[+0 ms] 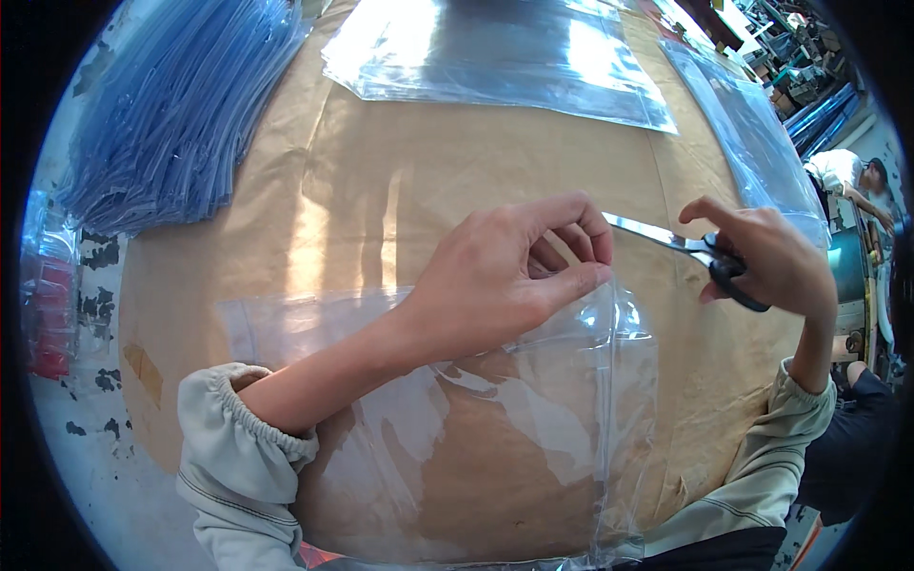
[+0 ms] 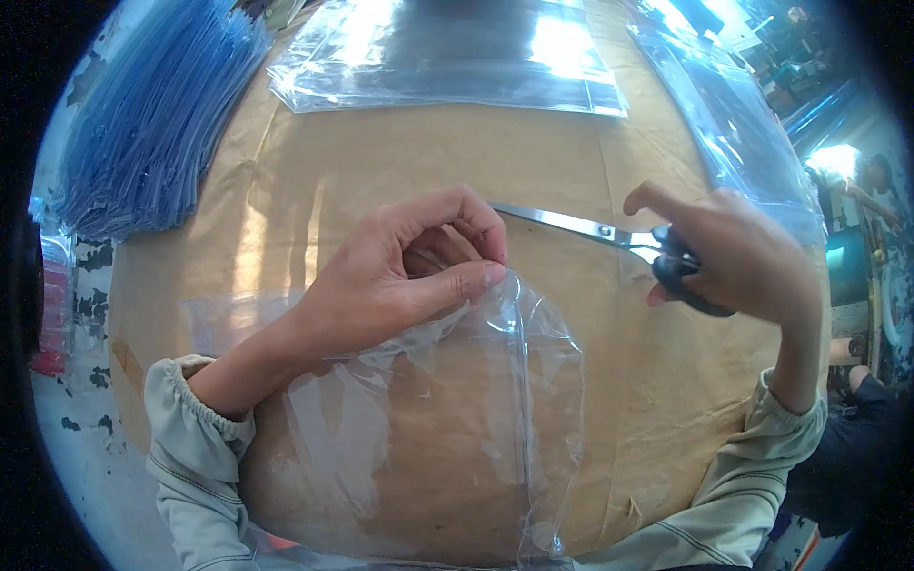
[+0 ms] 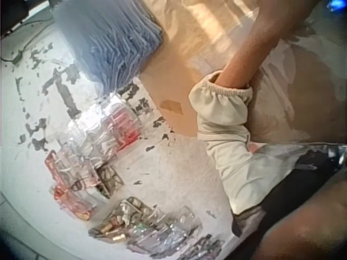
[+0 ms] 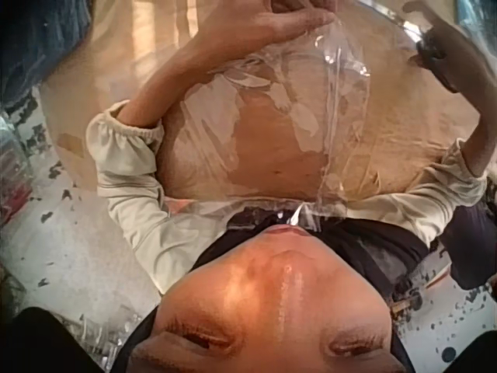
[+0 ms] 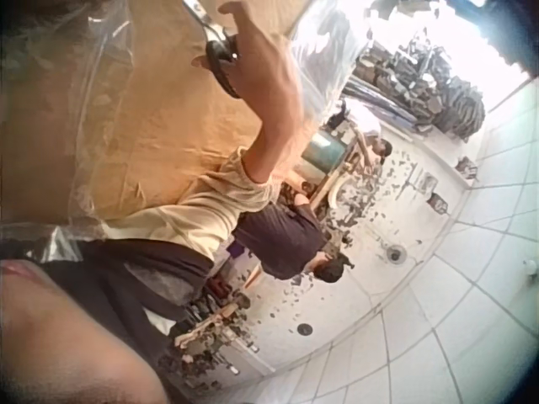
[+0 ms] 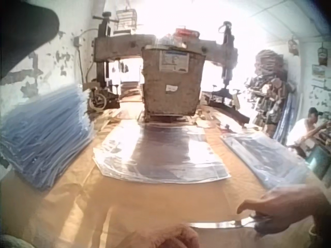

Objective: The person trims the edges of plastic bags using scissors, then opens and folds the plastic covers by hand.

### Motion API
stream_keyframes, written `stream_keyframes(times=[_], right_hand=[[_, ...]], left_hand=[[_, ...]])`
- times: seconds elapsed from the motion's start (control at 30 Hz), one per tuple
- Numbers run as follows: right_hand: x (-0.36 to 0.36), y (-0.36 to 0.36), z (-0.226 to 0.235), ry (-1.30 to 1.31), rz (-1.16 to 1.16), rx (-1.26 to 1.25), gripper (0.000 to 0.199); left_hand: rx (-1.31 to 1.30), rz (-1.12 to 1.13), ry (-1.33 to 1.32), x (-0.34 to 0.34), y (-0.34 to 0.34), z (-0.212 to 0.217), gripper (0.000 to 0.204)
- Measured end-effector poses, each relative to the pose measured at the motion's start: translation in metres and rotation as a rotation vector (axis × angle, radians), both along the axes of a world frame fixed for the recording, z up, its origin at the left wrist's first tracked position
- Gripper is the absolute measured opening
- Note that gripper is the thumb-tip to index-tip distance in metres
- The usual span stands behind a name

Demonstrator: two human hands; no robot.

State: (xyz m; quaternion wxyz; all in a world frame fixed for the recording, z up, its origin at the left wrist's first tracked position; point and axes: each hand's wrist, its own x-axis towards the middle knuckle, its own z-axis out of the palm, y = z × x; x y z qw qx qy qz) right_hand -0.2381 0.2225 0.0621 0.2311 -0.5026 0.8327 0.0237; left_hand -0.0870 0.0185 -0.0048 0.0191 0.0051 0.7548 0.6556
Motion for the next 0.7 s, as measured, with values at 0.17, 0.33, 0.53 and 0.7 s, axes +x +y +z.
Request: stream_keyframes(times=[0.17,0.33,0.53,0.7], right_hand=[[0.012,-0.002,0.001,0.103,0.054,0.009,0.053],[0.003,0.009,0.008,-0.040,0.259,-0.130,0.043],[0.048,-0.034,-0.029,-0.147,0.121,-0.679,0.022],[0.052,-0.038,-0.043,-0.428,-0.044,-0.599,0.010]], left_hand=[[-0.020,0.028,0.118,-0.004,-0.004,-0.008,0.009],[0.062,0.000,-0.011,0.001,-0.003,-0.002,0.010],[-0.002,0.004,0.183,0.001,-0.006,-0.016,0.010],[-0.126,-0.048,0.257,0.002,-0.013,-0.010,0.013]])
